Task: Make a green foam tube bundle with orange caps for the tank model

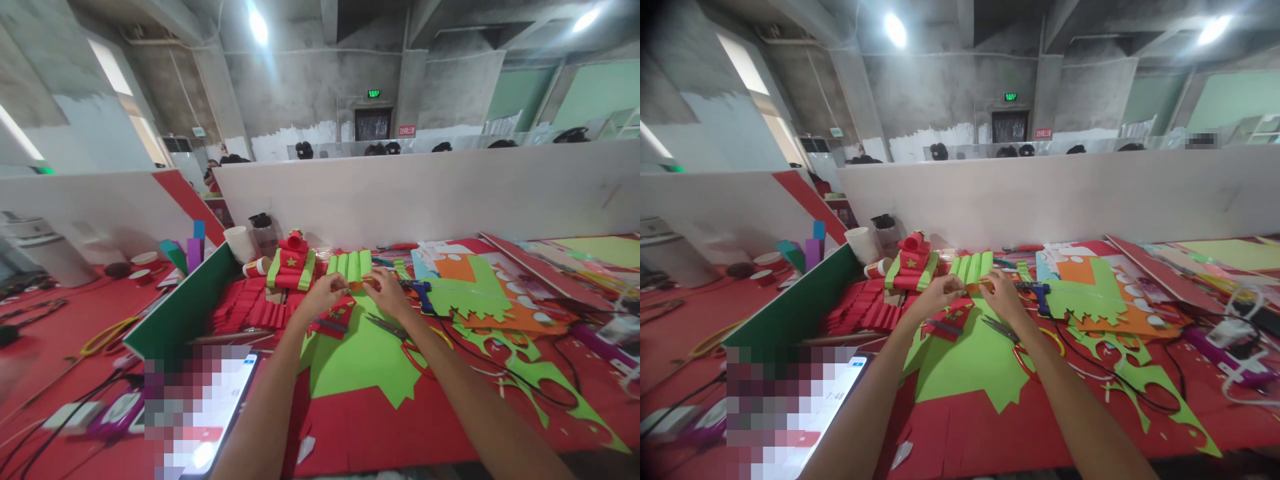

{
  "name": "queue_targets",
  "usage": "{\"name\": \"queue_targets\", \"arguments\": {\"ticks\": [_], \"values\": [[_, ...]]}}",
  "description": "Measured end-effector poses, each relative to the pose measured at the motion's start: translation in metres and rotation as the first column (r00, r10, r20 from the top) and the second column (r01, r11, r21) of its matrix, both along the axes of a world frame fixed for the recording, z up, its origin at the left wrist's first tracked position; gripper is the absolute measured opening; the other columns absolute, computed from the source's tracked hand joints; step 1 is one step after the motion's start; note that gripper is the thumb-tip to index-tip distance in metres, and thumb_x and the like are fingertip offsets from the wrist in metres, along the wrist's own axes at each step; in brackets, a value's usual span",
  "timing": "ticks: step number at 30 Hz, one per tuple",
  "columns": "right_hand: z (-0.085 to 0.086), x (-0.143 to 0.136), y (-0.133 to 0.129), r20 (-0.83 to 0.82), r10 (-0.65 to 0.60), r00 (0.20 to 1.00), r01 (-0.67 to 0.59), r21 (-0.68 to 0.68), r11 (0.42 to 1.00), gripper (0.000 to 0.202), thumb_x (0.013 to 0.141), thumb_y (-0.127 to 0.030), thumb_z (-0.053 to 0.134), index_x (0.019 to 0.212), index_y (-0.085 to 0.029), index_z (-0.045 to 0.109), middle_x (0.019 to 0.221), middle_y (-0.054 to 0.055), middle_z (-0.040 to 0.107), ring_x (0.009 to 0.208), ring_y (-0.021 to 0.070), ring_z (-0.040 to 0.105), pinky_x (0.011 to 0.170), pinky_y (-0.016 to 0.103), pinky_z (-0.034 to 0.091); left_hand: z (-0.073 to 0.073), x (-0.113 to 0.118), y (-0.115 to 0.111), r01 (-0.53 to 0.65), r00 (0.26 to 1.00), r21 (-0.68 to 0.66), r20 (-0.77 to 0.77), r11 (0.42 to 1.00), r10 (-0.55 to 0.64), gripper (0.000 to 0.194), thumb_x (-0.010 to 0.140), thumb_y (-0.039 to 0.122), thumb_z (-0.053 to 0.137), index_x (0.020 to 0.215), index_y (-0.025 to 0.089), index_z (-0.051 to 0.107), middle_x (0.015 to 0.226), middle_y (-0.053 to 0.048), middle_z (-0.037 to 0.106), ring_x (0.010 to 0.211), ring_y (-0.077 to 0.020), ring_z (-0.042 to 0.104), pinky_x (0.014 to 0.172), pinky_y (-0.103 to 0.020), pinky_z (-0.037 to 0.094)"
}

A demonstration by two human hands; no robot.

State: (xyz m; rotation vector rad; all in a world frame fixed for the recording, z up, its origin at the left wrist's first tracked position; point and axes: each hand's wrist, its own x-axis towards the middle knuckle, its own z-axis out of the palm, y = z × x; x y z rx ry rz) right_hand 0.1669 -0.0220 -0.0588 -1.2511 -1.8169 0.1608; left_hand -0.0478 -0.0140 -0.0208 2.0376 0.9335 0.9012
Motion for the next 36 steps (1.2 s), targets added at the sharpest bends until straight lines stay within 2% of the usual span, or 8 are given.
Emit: {"name": "queue_targets", "arguments": {"ticks": [5, 9, 13, 18, 24, 36], "values": [[0.017, -0.011, -0.014, -0.193, 0.218, 0.957, -0.243, -0.116, 0.963, 0.023, 0.086, -0.035, 0.062, 0.103, -0.021, 0.068, 0.096, 0.006, 0.072, 0.086, 0.0199, 0.067, 0.078, 0.033, 0.053, 0.000, 0.004, -0.003, 0.036, 0.999, -0.019, -0.008, 0.999, -0.036, 0.018, 0.083, 0.032, 0.062, 0.087, 0.015, 0.064, 0.079, -0.004, 0.067, 0.073, -0.0155, 0.060, 0.069, -0.027, 0.047], [0.019, -0.015, -0.018, -0.314, 0.295, 0.903, -0.370, -0.215, 0.904, 0.028, 0.081, -0.034, 0.068, 0.105, -0.020, 0.066, 0.089, 0.005, 0.073, 0.081, 0.0200, 0.068, 0.073, 0.032, 0.053, 0.000, 0.010, -0.004, 0.069, 0.994, -0.049, 0.088, 0.996, -0.064, 0.021, 0.079, 0.034, 0.067, 0.087, 0.015, 0.062, 0.080, -0.004, 0.066, 0.076, -0.0159, 0.062, 0.071, -0.027, 0.048], [0.021, -0.015, -0.017, -0.421, 0.279, 0.863, -0.392, -0.209, 0.896, 0.026, 0.080, -0.031, 0.067, 0.103, -0.019, 0.065, 0.084, 0.004, 0.072, 0.078, 0.0192, 0.068, 0.072, 0.031, 0.053, 0.001, 0.011, -0.003, 0.066, 0.988, -0.088, 0.144, 0.994, -0.053, 0.024, 0.078, 0.034, 0.068, 0.091, 0.016, 0.058, 0.079, -0.003, 0.066, 0.077, -0.0162, 0.063, 0.071, -0.028, 0.049], [0.021, -0.011, -0.015, -0.501, 0.240, 0.832, -0.383, -0.203, 0.901, 0.027, 0.078, -0.033, 0.067, 0.102, -0.019, 0.064, 0.079, 0.002, 0.069, 0.076, 0.0184, 0.067, 0.070, 0.031, 0.053, 0.004, 0.008, -0.005, 0.017, 0.995, -0.064, 0.099, 0.998, -0.011, 0.023, 0.082, 0.037, 0.063, 0.091, 0.015, 0.059, 0.079, -0.004, 0.066, 0.075, -0.0157, 0.062, 0.070, -0.027, 0.048], [0.021, -0.011, -0.015, -0.478, 0.244, 0.844, -0.376, -0.203, 0.904, 0.028, 0.078, -0.034, 0.069, 0.101, -0.019, 0.064, 0.080, 0.002, 0.069, 0.074, 0.0181, 0.067, 0.070, 0.031, 0.053, 0.009, 0.010, -0.011, 0.033, 0.999, -0.040, 0.013, 0.999, -0.033, 0.025, 0.085, 0.038, 0.057, 0.085, 0.014, 0.062, 0.081, -0.005, 0.067, 0.076, -0.0169, 0.061, 0.069, -0.027, 0.046], [0.016, -0.012, -0.012, -0.499, 0.261, 0.826, -0.415, -0.225, 0.882, 0.031, 0.077, -0.036, 0.071, 0.102, -0.020, 0.062, 0.077, 0.002, 0.067, 0.069, 0.0166, 0.064, 0.065, 0.029, 0.052, 0.006, 0.011, -0.007, 0.033, 0.998, -0.031, -0.059, 0.999, -0.035, 0.029, 0.085, 0.041, 0.053, 0.081, 0.014, 0.062, 0.073, -0.002, 0.062, 0.065, -0.0135, 0.054, 0.060, -0.024, 0.041]]}}
